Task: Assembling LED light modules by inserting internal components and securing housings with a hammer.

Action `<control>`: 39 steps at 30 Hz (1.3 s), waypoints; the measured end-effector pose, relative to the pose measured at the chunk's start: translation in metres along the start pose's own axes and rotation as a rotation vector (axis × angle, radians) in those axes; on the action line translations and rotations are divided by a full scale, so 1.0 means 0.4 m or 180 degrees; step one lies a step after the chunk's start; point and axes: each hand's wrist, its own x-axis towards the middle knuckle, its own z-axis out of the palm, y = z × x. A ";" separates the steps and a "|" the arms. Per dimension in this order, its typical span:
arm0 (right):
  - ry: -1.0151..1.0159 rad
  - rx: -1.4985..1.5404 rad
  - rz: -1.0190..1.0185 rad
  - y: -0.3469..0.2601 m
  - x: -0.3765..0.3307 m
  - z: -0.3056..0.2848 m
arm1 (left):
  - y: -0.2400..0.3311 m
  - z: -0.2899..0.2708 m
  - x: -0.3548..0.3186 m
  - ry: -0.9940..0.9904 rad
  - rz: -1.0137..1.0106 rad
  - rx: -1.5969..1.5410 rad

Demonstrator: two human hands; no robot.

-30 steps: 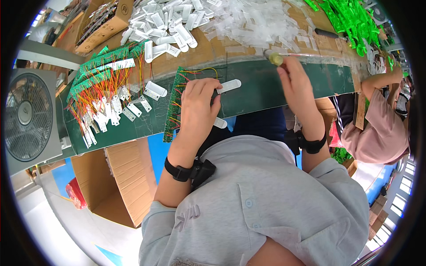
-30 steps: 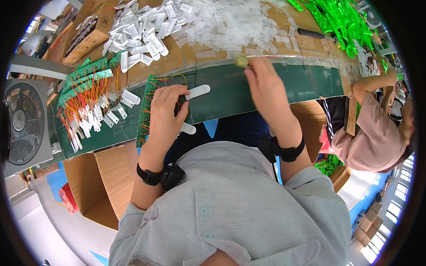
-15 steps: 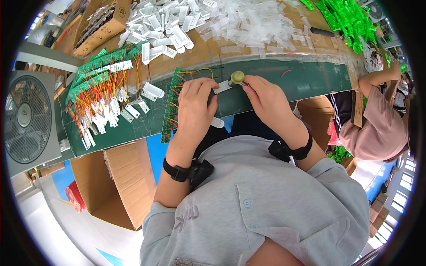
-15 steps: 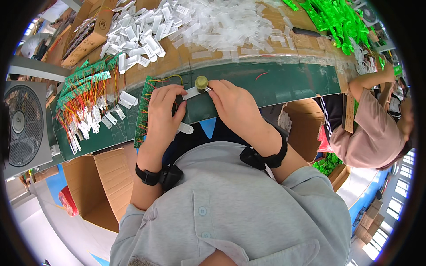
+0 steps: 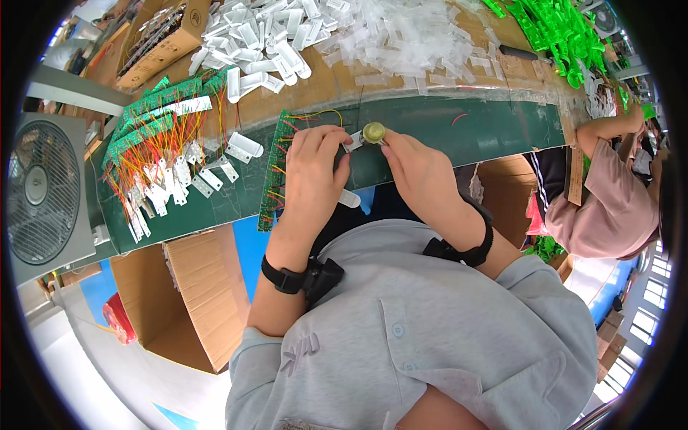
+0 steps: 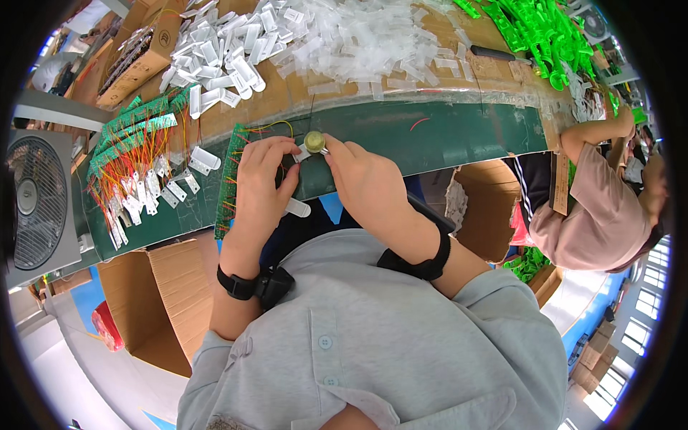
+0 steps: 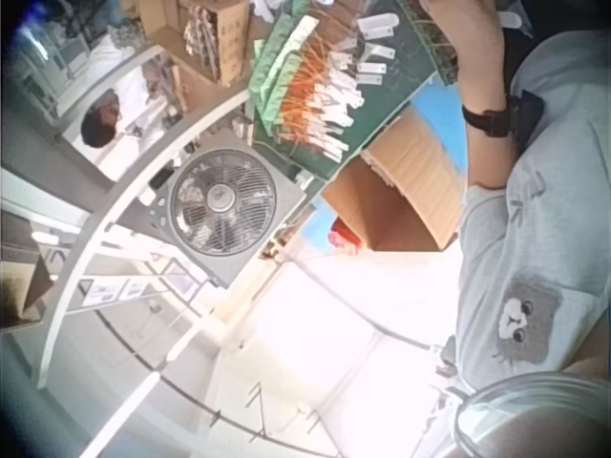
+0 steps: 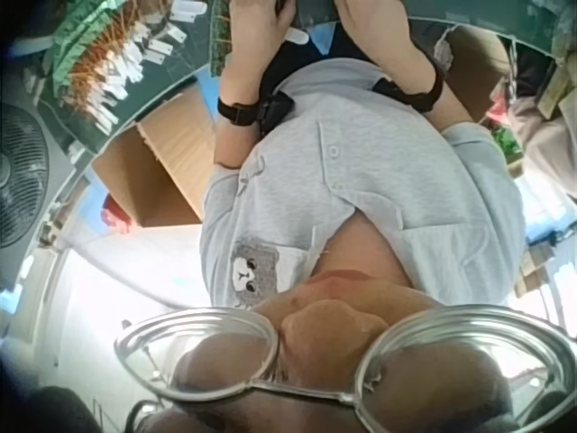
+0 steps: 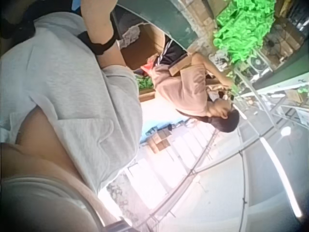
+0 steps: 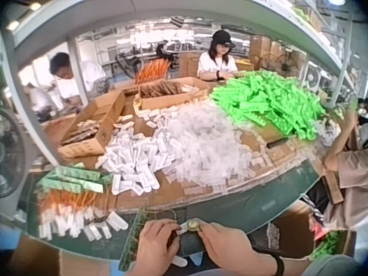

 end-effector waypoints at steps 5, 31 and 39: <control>0.0107 0.0155 0.0047 -0.002 0.008 0.002 | 0.000 -0.002 0.002 0.0044 0.0048 0.0006; -0.0263 -0.0391 -0.0985 0.080 0.104 0.000 | -0.002 0.000 -0.002 0.0094 -0.0087 0.0008; -0.0303 -0.0199 -0.0891 0.081 0.108 -0.010 | -0.001 -0.002 -0.001 0.0064 -0.0115 -0.0008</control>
